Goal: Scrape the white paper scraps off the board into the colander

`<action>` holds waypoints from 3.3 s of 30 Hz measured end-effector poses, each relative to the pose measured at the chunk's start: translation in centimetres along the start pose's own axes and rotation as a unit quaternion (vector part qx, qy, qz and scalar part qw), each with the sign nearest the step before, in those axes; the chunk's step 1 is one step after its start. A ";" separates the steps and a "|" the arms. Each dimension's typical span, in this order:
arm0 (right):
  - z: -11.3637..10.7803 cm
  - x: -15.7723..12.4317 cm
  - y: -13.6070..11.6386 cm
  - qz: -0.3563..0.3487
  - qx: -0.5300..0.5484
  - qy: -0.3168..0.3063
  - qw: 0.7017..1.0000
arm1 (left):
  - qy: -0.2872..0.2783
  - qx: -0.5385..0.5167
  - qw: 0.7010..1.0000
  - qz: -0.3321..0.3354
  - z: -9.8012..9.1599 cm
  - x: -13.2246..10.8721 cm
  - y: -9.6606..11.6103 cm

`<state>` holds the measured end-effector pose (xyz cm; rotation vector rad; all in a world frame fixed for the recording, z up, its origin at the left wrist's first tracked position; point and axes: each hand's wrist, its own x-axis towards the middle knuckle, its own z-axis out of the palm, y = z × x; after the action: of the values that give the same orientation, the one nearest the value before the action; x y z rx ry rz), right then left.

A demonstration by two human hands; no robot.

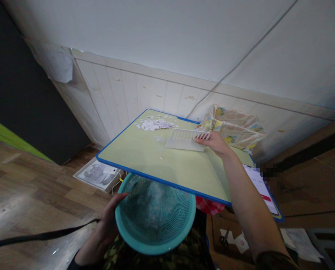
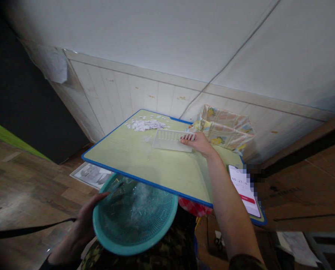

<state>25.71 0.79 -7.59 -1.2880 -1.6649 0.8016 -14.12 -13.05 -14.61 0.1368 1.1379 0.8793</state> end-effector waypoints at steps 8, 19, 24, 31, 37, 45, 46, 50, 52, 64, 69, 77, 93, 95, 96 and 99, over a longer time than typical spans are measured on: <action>-2.1 -0.3 0.2 0.002 -0.002 -0.021 1.000 | 0.012 0.001 1.000 0.014 0.3 -0.2 0.2; -2.0 -0.3 0.9 0.032 -0.003 -0.041 0.999 | -0.001 0.009 1.000 0.009 0.1 0.3 0.1; -1.1 0.0 1.0 0.024 0.013 0.000 1.000 | 0.001 0.010 1.000 0.012 -0.5 0.4 -0.1; -0.8 0.2 0.8 0.005 -0.032 -0.002 0.999 | -0.006 0.005 1.000 0.005 -0.4 0.4 -0.1; -1.7 -0.4 -0.4 0.008 -0.027 -0.030 0.999 | -0.012 0.006 1.000 0.010 -0.9 0.9 -0.2; -0.6 -0.4 -1.1 0.020 -0.030 -0.048 0.998 | -0.009 0.012 1.000 0.007 0.1 0.0 0.1; -0.6 -0.5 -1.3 0.018 -0.030 -0.050 0.998 | -0.006 0.009 1.000 0.002 0.4 -0.2 0.2; -0.7 -2.1 -2.2 0.006 -0.039 0.014 0.999 | 0.002 0.004 1.000 -0.002 0.2 0.1 0.3; -0.6 -3.8 -2.6 0.009 -0.076 0.070 0.995 | -0.005 0.000 1.000 0.004 -0.6 0.7 0.1; 3.6 -10.4 -4.3 0.052 -0.134 0.099 0.985 | 0.019 -0.005 1.000 0.011 -1.1 1.4 0.3; 3.7 -11.0 -4.7 0.050 -0.132 0.086 0.986 | 0.029 -0.004 0.999 0.013 -0.7 0.7 0.6; 3.9 -11.7 -5.2 0.037 -0.136 0.045 0.989 | 0.037 -0.013 0.999 0.022 -0.8 0.7 0.8; 5.1 -14.3 -7.0 0.012 -0.160 0.049 0.986 | 0.010 -0.032 0.999 0.002 -0.9 0.8 0.6; 5.2 -14.3 -7.3 -0.001 -0.154 0.046 0.987 | 0.007 -0.034 0.999 0.003 -1.0 1.0 0.6; 5.3 -14.4 -7.4 -0.006 -0.151 0.046 0.987 | 0.007 -0.034 0.999 0.002 -1.1 1.0 0.6; 5.4 -14.4 -7.5 -0.015 -0.151 0.041 0.988 | -0.001 -0.030 1.000 -0.006 -1.2 1.0 0.5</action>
<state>19.14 -15.03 -6.81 -1.4762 -1.7816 0.4826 -15.30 -12.41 -15.63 0.0815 1.1081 0.9015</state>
